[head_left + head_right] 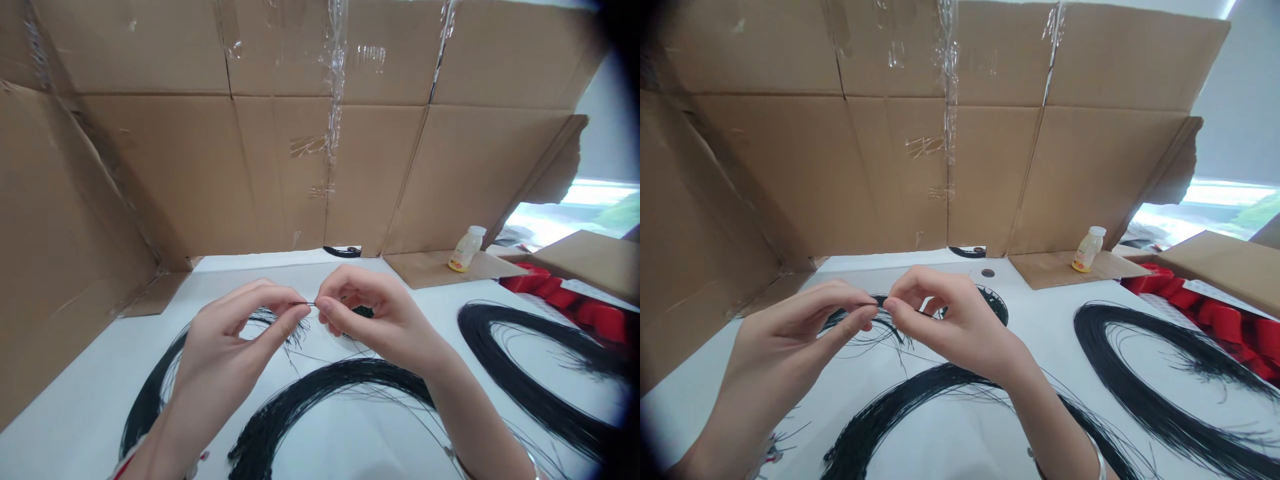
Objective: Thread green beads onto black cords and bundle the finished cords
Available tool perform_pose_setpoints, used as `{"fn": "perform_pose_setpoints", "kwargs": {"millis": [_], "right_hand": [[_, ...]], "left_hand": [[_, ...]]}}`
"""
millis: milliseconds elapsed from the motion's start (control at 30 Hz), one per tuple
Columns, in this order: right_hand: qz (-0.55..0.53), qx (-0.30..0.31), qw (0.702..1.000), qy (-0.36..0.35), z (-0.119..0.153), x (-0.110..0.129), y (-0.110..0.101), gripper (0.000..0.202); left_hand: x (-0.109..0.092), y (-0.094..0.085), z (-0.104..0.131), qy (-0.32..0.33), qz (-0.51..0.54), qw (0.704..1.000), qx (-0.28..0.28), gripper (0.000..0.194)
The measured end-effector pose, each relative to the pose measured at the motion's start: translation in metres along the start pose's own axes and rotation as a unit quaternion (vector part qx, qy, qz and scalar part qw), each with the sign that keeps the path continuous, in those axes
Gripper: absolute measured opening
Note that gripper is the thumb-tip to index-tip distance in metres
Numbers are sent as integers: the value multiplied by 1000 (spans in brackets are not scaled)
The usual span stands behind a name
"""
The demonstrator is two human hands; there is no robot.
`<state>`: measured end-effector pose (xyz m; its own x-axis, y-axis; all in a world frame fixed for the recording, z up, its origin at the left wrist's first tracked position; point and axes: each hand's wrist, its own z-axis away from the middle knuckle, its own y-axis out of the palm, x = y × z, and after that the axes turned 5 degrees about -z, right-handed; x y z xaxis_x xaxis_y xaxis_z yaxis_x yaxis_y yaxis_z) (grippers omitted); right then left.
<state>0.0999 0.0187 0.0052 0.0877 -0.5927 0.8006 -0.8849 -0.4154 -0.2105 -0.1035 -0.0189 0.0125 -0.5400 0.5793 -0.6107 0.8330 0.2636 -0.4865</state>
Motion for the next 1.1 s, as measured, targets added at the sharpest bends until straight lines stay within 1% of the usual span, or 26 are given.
{"fn": "perform_pose_setpoints", "kwargs": {"millis": [133, 233, 400, 533, 700, 800, 833, 867, 933, 1000, 1033, 1067, 1100], "right_hand": [[-2, -23, 1000, -13, 0, 1, 1, 15], [2, -15, 1000, -15, 0, 1, 2, 14], [19, -6, 1000, -8, 0, 3, 2, 14], [-2, 7, 1000, 13, 0, 5, 3, 14], [-41, 11, 999, 30, 1, 7, 3, 15], [-28, 1, 999, 30, 1, 6, 3, 13], [-25, -17, 999, 27, 0, 6, 1, 13], [-23, -48, 998, 18, 0, 7, -3, 13], [-19, -150, 988, -12, 1, 17, -17, 14], [3, -265, 963, -50, 5, 38, -43, 17], [21, -303, 951, -66, 7, 53, -60, 21], [51, -326, 941, -75, 11, 69, -78, 24], [93, -337, 934, -77, 15, 86, -97, 27]], "left_hand": [[1, 2, 1, -1, 3, 1000, -5, 16], [0, 2, 0, -8, 14, 1000, -8, 16], [1, 2, 0, -22, 46, 999, 9, 16], [3, 2, 1, -7, 73, 997, 12, 14], [0, 2, 1, 16, 70, 997, 8, 17], [-4, 0, 1, -22, 60, 998, 8, 8], [-5, -1, 1, -38, 57, 998, 5, 6], [-7, -1, 1, -51, 55, 997, 0, 9], [-11, -3, 1, -70, 44, 996, -25, 12], [-17, -6, 2, -83, 28, 994, -59, 8], [-20, -7, 2, -91, 20, 993, -77, 8], [-22, -10, 3, -98, 12, 991, -95, 8], [-22, -13, 3, -104, 6, 988, -112, 9]]}}
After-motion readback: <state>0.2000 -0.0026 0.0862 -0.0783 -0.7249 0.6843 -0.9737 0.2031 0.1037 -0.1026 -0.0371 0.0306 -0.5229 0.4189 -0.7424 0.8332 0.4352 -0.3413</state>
